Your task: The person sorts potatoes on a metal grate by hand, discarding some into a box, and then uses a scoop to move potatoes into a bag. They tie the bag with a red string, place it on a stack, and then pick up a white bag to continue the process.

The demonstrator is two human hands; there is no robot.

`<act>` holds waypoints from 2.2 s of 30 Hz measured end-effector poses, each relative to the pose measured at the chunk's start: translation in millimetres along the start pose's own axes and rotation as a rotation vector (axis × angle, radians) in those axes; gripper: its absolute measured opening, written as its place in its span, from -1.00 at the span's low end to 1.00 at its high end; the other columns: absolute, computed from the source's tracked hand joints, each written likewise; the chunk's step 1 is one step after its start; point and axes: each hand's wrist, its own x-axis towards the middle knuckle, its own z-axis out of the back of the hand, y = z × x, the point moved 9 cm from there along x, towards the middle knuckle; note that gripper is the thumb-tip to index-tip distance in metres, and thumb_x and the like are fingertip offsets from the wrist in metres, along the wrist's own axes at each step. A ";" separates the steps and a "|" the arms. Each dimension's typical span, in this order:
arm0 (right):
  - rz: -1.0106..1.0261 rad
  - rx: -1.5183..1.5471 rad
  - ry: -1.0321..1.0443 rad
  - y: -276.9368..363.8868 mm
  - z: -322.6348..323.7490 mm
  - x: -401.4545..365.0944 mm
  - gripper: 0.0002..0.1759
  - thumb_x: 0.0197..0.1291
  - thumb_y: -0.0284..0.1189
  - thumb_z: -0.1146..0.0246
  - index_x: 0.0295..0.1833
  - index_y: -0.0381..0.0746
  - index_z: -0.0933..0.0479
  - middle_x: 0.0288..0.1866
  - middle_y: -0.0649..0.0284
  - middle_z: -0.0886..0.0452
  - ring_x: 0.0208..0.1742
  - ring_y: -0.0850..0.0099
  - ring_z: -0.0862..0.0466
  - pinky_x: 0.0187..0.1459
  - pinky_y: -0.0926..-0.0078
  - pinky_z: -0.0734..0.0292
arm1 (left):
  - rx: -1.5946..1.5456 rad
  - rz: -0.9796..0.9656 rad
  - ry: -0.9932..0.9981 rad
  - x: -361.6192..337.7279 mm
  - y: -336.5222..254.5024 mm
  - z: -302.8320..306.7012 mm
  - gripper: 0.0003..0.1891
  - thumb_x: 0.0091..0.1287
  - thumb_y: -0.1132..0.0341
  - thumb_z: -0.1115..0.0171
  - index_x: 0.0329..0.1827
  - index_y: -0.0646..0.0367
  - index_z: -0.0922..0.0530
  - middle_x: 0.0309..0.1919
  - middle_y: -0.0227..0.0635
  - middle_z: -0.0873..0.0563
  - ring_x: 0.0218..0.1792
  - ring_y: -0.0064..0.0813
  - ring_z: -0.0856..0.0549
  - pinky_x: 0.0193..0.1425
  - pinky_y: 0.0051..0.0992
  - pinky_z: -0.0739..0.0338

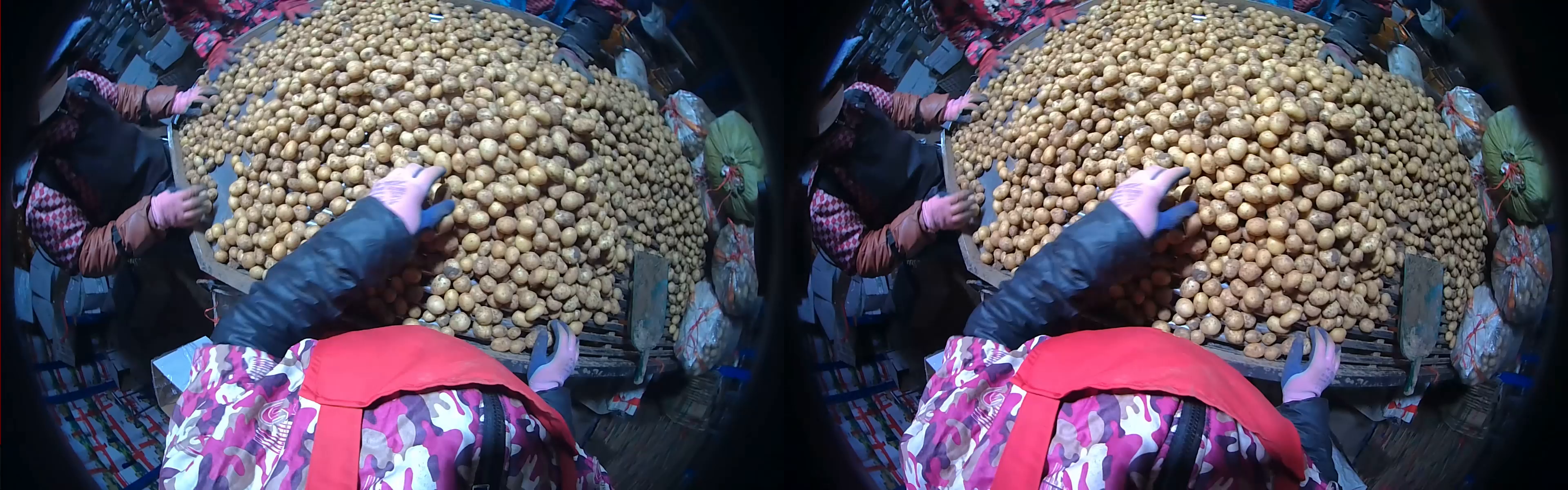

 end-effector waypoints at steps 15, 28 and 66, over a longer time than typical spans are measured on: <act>0.166 -0.002 0.038 -23.2 -21.7 -4.9 -0.59 0.26 -0.22 -0.34 0.16 -0.16 -0.62 0.20 0.05 -0.62 0.22 -0.01 -0.57 0.29 0.03 -0.41 | -1.068 0.368 -0.069 -123.4 100.3 44.2 -0.49 0.45 0.35 -0.32 0.44 0.19 -0.47 0.05 -0.28 -0.67 0.05 -0.46 -0.69 0.11 -0.40 -0.69; 0.303 -0.160 0.135 -64.2 -50.7 6.5 -0.55 0.23 -0.12 -0.32 0.17 -0.08 -0.63 0.29 0.09 -0.58 0.27 0.02 -0.54 0.34 -0.02 -0.34 | -0.600 1.081 -0.905 -536.9 183.8 102.1 -0.47 0.37 0.32 -0.36 0.40 0.13 -0.49 0.11 -0.30 -0.63 -0.01 -0.43 -0.70 0.01 -0.44 -0.69; 0.128 -0.169 0.162 -65.1 -49.0 -18.4 -0.47 0.09 -0.10 -0.40 0.18 -0.03 -0.61 0.32 0.22 -0.57 0.35 0.14 -0.52 0.41 -0.16 -0.25 | 0.471 0.336 -0.143 161.7 162.8 62.0 -0.55 0.39 -0.02 -0.21 0.34 -0.28 -0.50 0.40 -0.28 -0.52 0.56 0.04 -0.25 0.45 0.46 -0.03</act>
